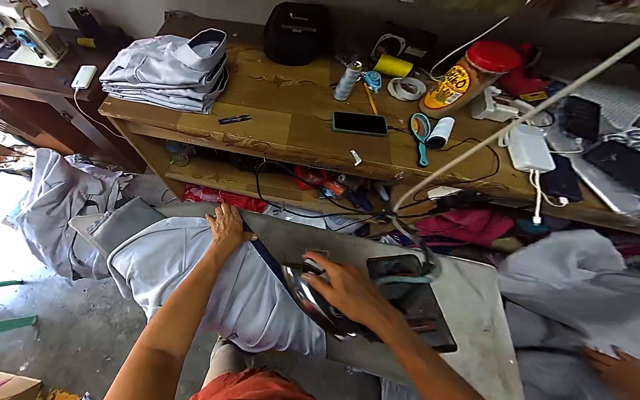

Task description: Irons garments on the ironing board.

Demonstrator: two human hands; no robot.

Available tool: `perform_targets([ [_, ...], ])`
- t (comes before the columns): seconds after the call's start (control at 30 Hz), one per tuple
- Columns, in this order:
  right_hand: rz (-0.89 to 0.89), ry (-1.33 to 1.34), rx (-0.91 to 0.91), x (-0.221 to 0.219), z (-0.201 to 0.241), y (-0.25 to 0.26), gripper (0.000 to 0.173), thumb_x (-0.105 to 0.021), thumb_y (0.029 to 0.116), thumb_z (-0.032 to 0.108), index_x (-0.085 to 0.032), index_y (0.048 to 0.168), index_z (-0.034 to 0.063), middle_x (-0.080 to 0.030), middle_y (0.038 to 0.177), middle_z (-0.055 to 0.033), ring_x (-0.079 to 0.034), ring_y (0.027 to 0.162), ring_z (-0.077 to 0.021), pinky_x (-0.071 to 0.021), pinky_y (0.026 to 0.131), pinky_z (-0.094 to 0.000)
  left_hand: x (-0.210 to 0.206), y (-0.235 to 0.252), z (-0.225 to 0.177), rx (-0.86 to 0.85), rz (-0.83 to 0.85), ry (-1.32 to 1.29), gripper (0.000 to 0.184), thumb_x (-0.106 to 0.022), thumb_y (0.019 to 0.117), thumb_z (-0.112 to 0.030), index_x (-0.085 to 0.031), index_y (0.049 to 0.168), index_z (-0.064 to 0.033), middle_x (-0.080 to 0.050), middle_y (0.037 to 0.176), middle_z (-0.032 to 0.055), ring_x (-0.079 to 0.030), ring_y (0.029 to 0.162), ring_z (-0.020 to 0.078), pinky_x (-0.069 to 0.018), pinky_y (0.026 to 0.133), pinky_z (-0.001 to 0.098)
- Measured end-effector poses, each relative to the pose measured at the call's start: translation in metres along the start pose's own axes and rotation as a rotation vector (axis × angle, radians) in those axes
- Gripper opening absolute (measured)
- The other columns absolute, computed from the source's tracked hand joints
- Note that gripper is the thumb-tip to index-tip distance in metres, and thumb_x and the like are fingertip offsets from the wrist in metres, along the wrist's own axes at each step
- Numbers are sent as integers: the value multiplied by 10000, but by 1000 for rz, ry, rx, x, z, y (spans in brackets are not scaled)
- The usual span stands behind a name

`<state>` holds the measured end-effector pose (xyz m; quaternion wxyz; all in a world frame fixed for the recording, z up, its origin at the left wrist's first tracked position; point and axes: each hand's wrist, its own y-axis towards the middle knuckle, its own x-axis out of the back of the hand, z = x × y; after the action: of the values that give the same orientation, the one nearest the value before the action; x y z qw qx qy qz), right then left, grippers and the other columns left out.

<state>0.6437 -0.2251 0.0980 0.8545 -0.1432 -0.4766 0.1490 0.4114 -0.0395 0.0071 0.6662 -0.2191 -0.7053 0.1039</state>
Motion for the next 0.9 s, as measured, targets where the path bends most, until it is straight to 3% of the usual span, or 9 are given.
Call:
perform_targets([
  [0.17,77,-94,5,-32,27,27,540,-469,1032,566,-518,1477,265,-728,971,-163,-714,885,-391,-552,772,-605,9,8,13,-58,18,-3,1140,-788,666,-735,-462,1480,-6,-432,1519,270,-381,1437,444,-266,1132,714],
  [0.33,-16,-117,-45,-34,24,26,569,-510,1000,592,-522,1489,302,-735,930,-151,-718,823,-386,-560,703,-590,17,32,28,-142,70,12,1034,-794,676,-713,-540,1429,-51,-482,1485,244,-412,1412,430,-291,1123,687],
  [0.5,50,-208,-116,-15,50,75,559,-620,973,349,-474,1512,364,-727,1022,-182,-704,918,-424,-537,752,-616,24,38,28,-186,118,1,1001,-805,702,-675,-539,1425,-34,-467,1492,263,-393,1423,447,-324,1109,686],
  [0.57,68,-239,-72,-10,57,94,556,-611,974,292,-474,1508,369,-722,1033,-188,-700,930,-430,-532,742,-619,32,46,36,-232,170,-48,742,-744,853,-571,-608,1352,-38,-509,1458,259,-424,1406,448,-342,1098,686],
  [0.63,64,-257,-24,-7,62,109,559,-610,962,251,-489,1497,360,-721,1041,-190,-699,938,-431,-528,742,-623,42,61,49,-320,211,-160,388,-612,1012,-329,-675,1253,-33,-588,1377,253,-501,1350,442,-396,1078,668],
  [0.67,64,-263,-12,-5,66,116,558,-608,963,242,-490,1496,357,-722,1047,-189,-700,945,-430,-528,750,-624,45,69,57,-361,216,-247,286,-572,1028,-204,-691,1217,-25,-624,1330,239,-545,1310,419,-423,1077,633],
  [0.73,56,-270,3,-3,73,130,559,-597,965,227,-489,1499,352,-722,1047,-189,-699,943,-430,-527,754,-624,49,83,72,-370,166,-441,228,-607,982,-48,-674,1192,7,-675,1217,237,-632,1188,390,-479,1036,587],
  [0.8,44,-278,5,-2,82,144,569,-588,961,211,-481,1499,360,-722,1035,-186,-700,930,-426,-529,742,-614,48,90,81,-295,88,-536,273,-721,910,-58,-653,1166,7,-709,1090,223,-684,1057,374,-523,965,579],
  [0.9,52,-280,15,3,99,165,567,-577,957,175,-488,1488,351,-717,1042,-197,-697,943,-434,-527,741,-619,49,89,81,-260,26,-552,235,-748,888,-94,-696,1103,-14,-731,1017,190,-700,1011,354,-533,943,575],
])
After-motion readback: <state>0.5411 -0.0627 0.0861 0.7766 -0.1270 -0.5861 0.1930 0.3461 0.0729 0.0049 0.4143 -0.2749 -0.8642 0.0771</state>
